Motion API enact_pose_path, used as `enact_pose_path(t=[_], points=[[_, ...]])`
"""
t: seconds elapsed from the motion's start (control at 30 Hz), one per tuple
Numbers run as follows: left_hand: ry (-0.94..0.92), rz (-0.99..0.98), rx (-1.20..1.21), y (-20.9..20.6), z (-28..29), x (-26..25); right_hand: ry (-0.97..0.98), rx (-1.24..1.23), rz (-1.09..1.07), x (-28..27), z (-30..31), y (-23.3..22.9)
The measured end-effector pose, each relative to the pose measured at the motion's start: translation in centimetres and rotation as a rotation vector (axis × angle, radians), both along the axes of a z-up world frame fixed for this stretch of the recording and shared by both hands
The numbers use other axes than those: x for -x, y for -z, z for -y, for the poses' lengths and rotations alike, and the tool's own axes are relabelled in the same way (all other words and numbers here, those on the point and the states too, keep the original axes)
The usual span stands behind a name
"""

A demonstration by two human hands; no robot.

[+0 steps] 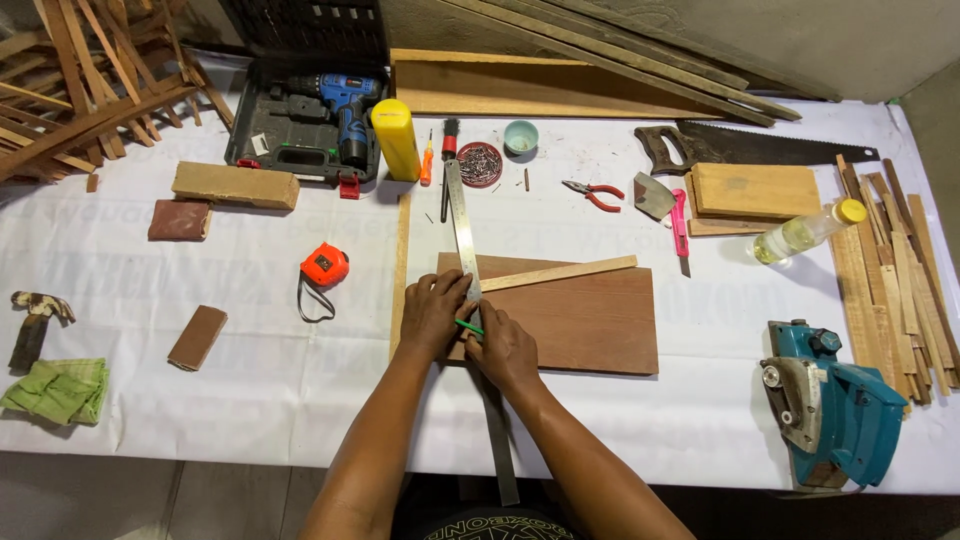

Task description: Measuring and marking wooden strips on a workshop table for woodworking.

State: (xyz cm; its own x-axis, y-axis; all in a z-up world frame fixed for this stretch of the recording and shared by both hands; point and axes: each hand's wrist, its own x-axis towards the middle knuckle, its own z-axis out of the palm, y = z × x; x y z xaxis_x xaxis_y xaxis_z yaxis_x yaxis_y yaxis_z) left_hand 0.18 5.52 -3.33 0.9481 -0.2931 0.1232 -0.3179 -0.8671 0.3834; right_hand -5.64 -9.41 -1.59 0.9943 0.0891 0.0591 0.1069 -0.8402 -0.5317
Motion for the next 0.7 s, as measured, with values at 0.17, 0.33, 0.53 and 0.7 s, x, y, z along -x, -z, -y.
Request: enact_pose_path(t=[0.17,0.33,0.53,0.7], points=[[0.003,-0.038,0.015,-0.2,0.0,0.0,0.002,-0.014,0.071,0.1,0.0,0.8],[0.003,-0.021,0.013,-0.2,0.1,-0.2,0.011,-0.003,0.013,-0.2,0.2,0.8],[-0.012,-0.057,0.028,-0.4,0.4,-0.3,0.008,-0.017,-0.005,-0.3,0.3,0.5],[0.002,-0.091,0.054,0.1,0.1,-0.4,-0.004,-0.031,0.048,-0.2,0.4,0.8]])
